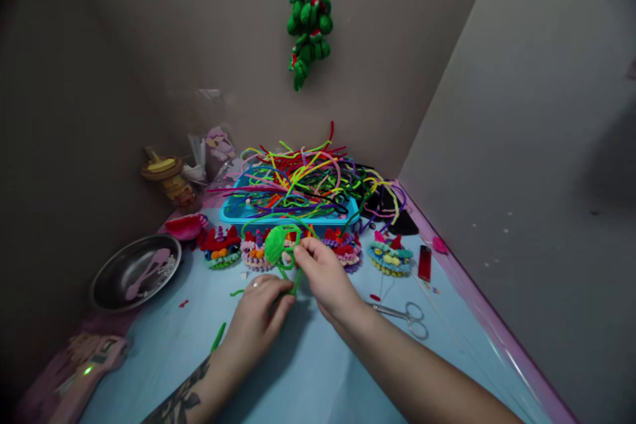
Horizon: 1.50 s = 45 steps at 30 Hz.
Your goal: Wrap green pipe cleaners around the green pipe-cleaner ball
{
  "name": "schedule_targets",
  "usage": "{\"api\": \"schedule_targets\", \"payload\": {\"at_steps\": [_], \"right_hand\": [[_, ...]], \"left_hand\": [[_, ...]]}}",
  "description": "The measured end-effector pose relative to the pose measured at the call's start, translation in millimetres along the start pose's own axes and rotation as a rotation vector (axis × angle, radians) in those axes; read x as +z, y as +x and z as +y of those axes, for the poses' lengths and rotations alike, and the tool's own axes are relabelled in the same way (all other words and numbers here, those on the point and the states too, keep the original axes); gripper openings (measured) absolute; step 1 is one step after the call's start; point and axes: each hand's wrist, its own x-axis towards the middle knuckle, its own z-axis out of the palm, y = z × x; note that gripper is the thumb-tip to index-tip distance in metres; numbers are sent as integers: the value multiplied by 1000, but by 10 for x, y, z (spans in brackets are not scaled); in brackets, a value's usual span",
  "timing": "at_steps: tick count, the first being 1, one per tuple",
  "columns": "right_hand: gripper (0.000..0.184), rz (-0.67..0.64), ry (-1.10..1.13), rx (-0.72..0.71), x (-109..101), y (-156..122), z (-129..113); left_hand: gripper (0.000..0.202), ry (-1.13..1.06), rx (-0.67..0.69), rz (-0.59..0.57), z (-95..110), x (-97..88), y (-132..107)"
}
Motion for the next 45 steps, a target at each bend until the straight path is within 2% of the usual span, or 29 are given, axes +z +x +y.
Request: {"api": "schedule_targets", "payload": {"at_steps": [2,4,8,12,16,19,22,26,29,32,36,41,45], "right_hand": [[32,28,-67,-45,-35,32,-14],[30,55,-143,-88,-80,77,-29],[28,27,-208,-107,-150,144,-79],[23,-70,-221,-112,-177,148,-135],[22,-96,-243,-145,-195,146,-156],[20,-102,-244,-161,-199,149,-151],[17,-85,-306,-188,-183,128,-120],[12,-36,-517,-245,-117,48,-45],[10,-70,-567,-271,-48,-30,-1],[11,-107,-556,-263,4,-94,19],[11,-124,-511,-232,29,-124,32],[12,-167,-364,-130,25,-99,8],[12,-228,-358,-98,-2,-76,-57]], "left_hand": [[11,8,37,-1,-19,-14,2],[10,5,102,47,-38,-59,4],[12,-24,187,283,-66,-176,15],[13,12,146,446,-121,-266,42],[14,103,-16,525,-237,-307,102],[18,136,-155,433,-341,-280,147],[15,134,-182,291,-386,-217,154],[19,137,-67,319,-278,-159,92],[18,124,9,282,-152,-140,36],[18,108,-8,243,-84,-119,10],[7,4,-41,252,-73,-118,11],[9,-37,-68,237,-60,-169,17],[9,-30,-66,214,-43,-202,34]]}}
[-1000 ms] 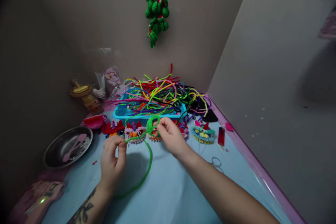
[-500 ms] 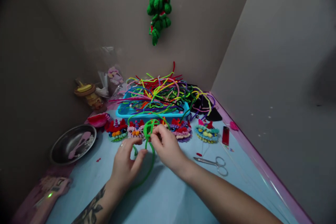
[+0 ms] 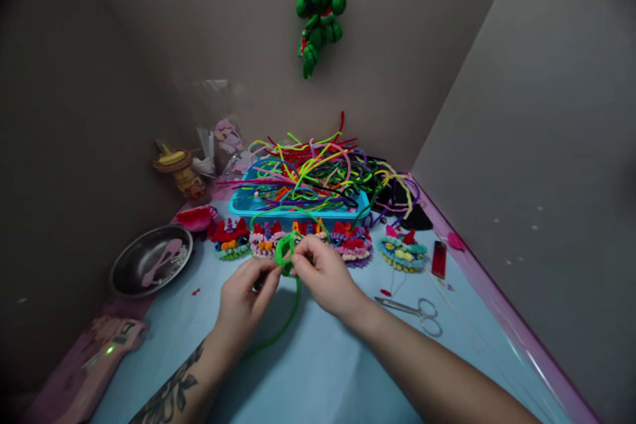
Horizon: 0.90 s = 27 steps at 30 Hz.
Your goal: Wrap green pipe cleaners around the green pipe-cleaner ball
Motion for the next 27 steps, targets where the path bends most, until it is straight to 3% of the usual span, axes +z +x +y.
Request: {"api": "schedule_targets", "payload": {"at_steps": [8,12,15,19,23,27], "right_hand": [[10,-189,-179,-31,-213,61,-54],[7,-384,-229,-46,-368,74,-117],[8,-497,-301,-72,-458,81,-164],[12,-547,-391,-127,-518,93,-213],[15,-570,-475,-183,-545,102,-245],[17,-608,-474,-228,-561,109,-248]], "left_hand": [[5,73,66,6,12,-57,60],[4,-44,99,-99,20,-89,96],[7,-182,40,-176,33,-104,118],[11,-304,-103,-279,36,-116,120],[10,-317,-199,-333,25,-115,103],[14,-323,-206,-371,15,-101,92]]}}
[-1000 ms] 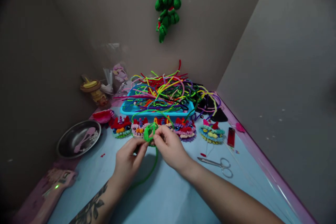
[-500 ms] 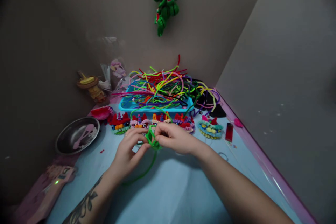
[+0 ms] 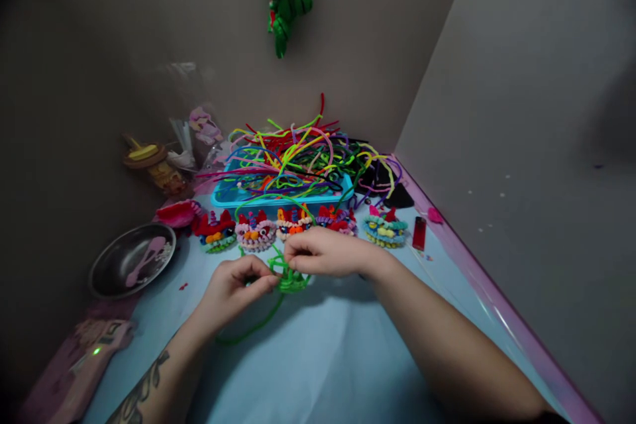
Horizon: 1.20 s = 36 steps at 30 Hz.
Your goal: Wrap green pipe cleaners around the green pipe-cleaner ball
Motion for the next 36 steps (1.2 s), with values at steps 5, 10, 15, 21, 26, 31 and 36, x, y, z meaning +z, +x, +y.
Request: {"api": "schedule_targets", "payload": {"at_steps": [5,10,15,21,26,31,36], "right_hand": [[17,-10,-18,7,-12,-5,50],[16,44,25,48,20,10,105],[14,365,92,57,136,78,68],[2,662,-27,164,367,167,2],[8,651,131,229,482,207,29],[11,727,265,247,448,197,49],[14,699,292,242,439,191,32]], "left_hand": [[18,-87,-69,-50,1,29,2],[19,-200,-192,9,1,61,17],[20,-173,-194,204,-39,61,40],[20,-171,-171,407,-82,84,30],[17,-127,-104,394,-57,91,18],[15,74,94,409,-13,46,18],[14,188,196,388,5,29,19]]}}
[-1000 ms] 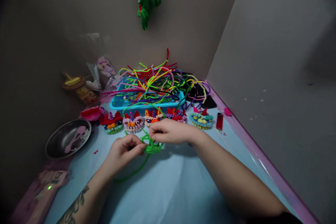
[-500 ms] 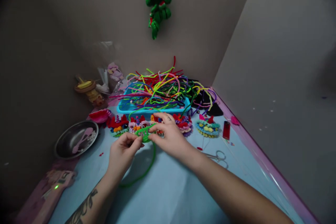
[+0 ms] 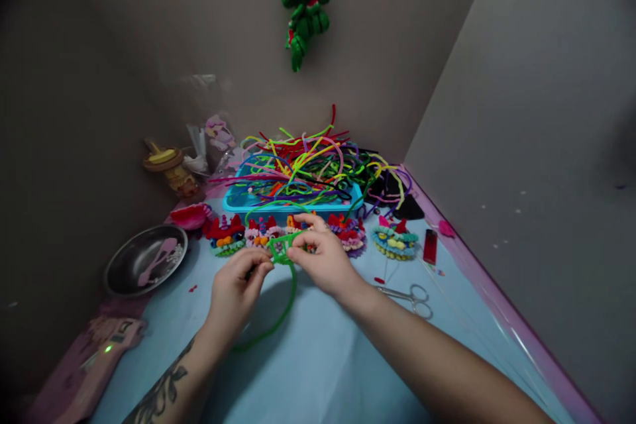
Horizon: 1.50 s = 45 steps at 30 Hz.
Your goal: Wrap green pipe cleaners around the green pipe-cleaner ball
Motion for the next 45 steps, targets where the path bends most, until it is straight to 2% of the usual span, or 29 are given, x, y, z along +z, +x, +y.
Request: {"api": "schedule_targets", "payload": {"at_steps": [5,11,16,20,26,28,31,36,39,45], "right_hand": [[18,-82,31,28,13,-20,-31],[21,-81,15,9,40,-18,9],[21,-98,27,8,53,-15,45],[19,-66,58,0,74,-32,61],[17,-36,2,-17,80,-33,62],[14,24,-13,-52,57,-16,72],[21,104,-25,-90,6,20,87],[15,6,-108,-94,-55,48,42],[17,-10,-107,-62,-65,44,2],[19,-67,-80,-63,-82,56,4]], "left_hand": [[15,-69,-133,-20,-5,-22,23],[19,-289,-500,-107,-93,-20,41],[25,-389,-531,-167,-97,-4,44],[23,-455,-597,-147,-71,8,34],[22,-400,-560,-74,-54,-9,45],[23,-387,-542,-80,-55,-24,53],[23,-366,-519,-107,-55,-36,53],[20,-306,-444,-174,-25,-35,41],[18,-232,-386,-200,-7,-34,39],[13,-123,-214,-174,-50,-22,23]]}}
